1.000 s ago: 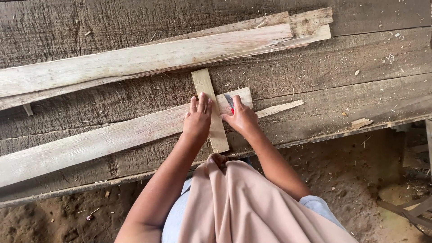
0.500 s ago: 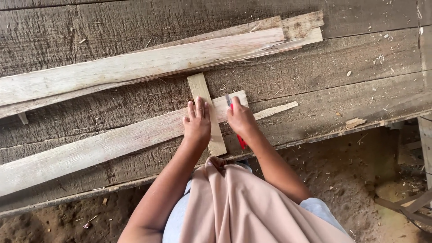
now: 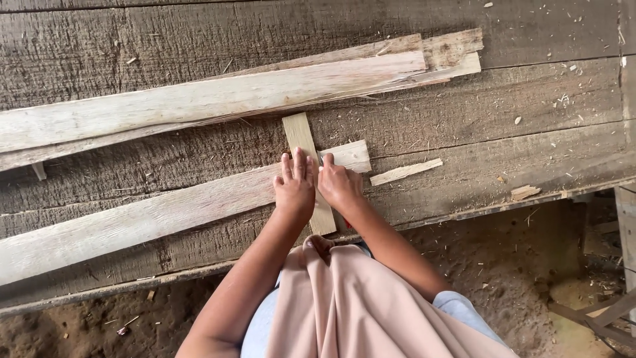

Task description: Cutting thin strips of wood from larger boards using a utility knife

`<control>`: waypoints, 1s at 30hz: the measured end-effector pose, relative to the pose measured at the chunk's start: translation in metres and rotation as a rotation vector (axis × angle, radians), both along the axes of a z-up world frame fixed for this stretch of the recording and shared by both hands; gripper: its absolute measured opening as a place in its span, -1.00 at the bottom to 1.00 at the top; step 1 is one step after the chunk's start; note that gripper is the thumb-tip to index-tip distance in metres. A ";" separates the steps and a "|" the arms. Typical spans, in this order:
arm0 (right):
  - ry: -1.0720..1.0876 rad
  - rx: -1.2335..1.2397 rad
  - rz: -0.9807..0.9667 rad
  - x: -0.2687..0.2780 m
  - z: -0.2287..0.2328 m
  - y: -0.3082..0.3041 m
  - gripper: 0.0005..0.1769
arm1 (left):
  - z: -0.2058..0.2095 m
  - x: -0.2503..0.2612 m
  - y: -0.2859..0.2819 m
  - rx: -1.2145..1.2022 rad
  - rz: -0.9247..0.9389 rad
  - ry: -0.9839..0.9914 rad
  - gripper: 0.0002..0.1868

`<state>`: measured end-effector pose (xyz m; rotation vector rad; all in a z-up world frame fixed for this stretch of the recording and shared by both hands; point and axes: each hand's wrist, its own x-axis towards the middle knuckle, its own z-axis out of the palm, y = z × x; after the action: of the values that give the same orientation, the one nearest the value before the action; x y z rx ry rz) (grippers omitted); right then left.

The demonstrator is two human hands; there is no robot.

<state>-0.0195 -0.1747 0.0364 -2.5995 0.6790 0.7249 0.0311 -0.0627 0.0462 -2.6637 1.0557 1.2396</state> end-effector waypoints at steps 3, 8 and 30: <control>-0.008 0.036 -0.009 0.003 0.002 -0.003 -0.76 | 0.010 0.001 -0.002 0.026 0.002 0.015 0.07; 0.022 0.019 0.032 0.008 0.002 -0.001 -0.75 | 0.013 0.001 -0.004 0.053 0.012 0.022 0.04; 0.229 0.186 -0.095 -0.079 -0.019 0.015 -0.34 | 0.041 0.000 -0.006 0.087 0.010 0.034 0.13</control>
<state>-0.0985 -0.1602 0.0178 -2.3219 0.7562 1.0143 0.0316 -0.0684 0.0868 -2.5954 0.9699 1.3050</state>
